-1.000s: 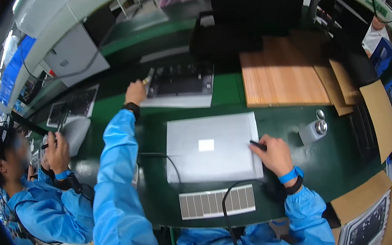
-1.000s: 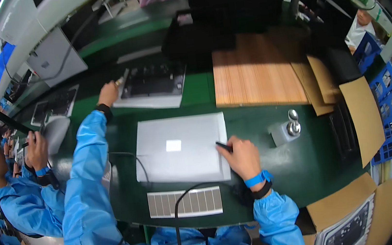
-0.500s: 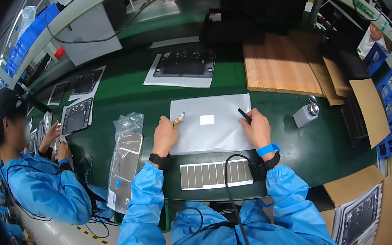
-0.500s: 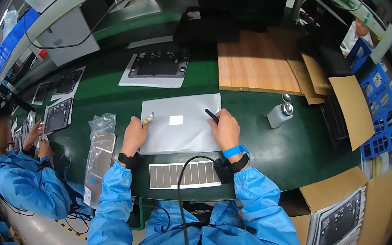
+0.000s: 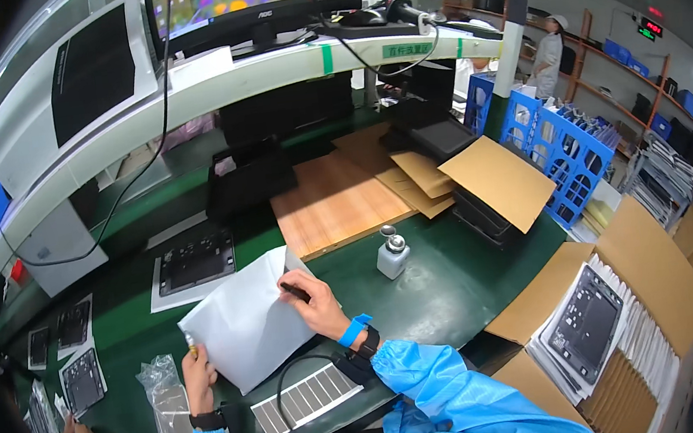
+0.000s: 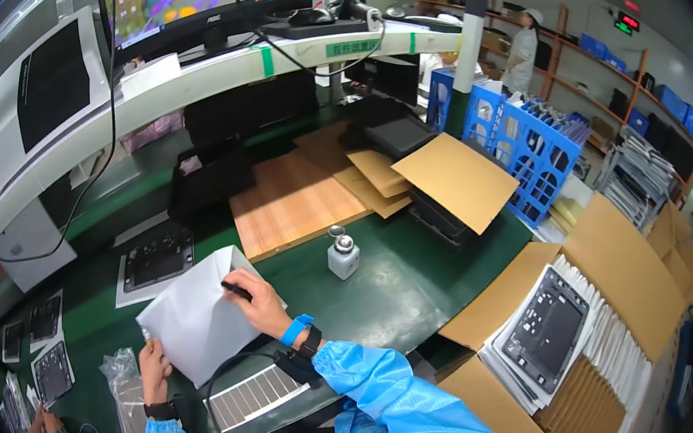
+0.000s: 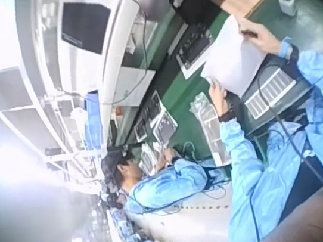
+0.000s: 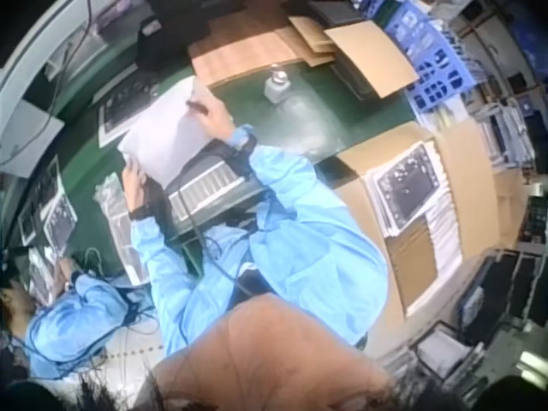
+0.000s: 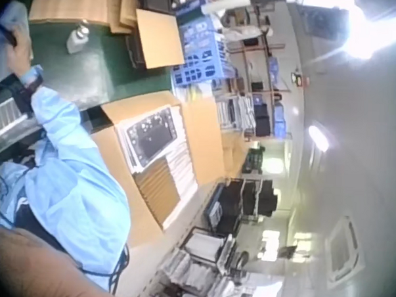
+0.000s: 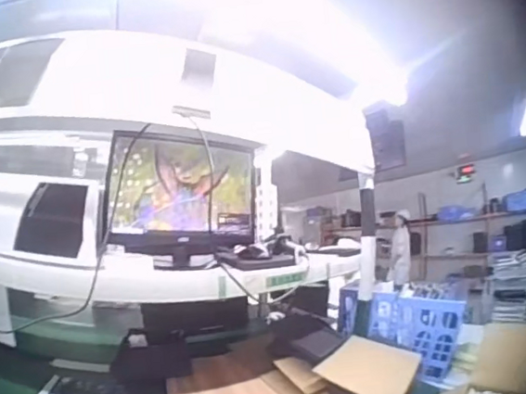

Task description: Assembling electronic chassis by applying internal components and markers on an assembly line.

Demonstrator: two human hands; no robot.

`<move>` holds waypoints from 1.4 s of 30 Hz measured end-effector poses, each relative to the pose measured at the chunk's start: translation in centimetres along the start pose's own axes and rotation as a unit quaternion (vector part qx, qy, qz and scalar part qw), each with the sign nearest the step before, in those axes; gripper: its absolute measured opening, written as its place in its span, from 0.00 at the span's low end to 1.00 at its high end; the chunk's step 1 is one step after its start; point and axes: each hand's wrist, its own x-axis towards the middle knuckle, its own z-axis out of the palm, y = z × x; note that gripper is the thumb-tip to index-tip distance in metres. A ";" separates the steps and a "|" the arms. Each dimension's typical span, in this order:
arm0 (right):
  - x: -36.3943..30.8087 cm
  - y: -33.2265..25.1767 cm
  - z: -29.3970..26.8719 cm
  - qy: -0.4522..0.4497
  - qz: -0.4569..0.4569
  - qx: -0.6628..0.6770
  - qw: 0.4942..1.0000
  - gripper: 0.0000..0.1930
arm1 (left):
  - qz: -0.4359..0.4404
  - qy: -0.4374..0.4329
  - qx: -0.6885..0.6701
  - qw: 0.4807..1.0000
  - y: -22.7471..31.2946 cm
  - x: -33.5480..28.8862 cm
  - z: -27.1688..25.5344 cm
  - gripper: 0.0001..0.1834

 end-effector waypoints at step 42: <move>-6.1 1.0 -7.0 -0.037 0.517 0.122 0.847 0.10 | 0.312 -0.062 0.554 0.770 1.5 -7.0 -2.4 0.39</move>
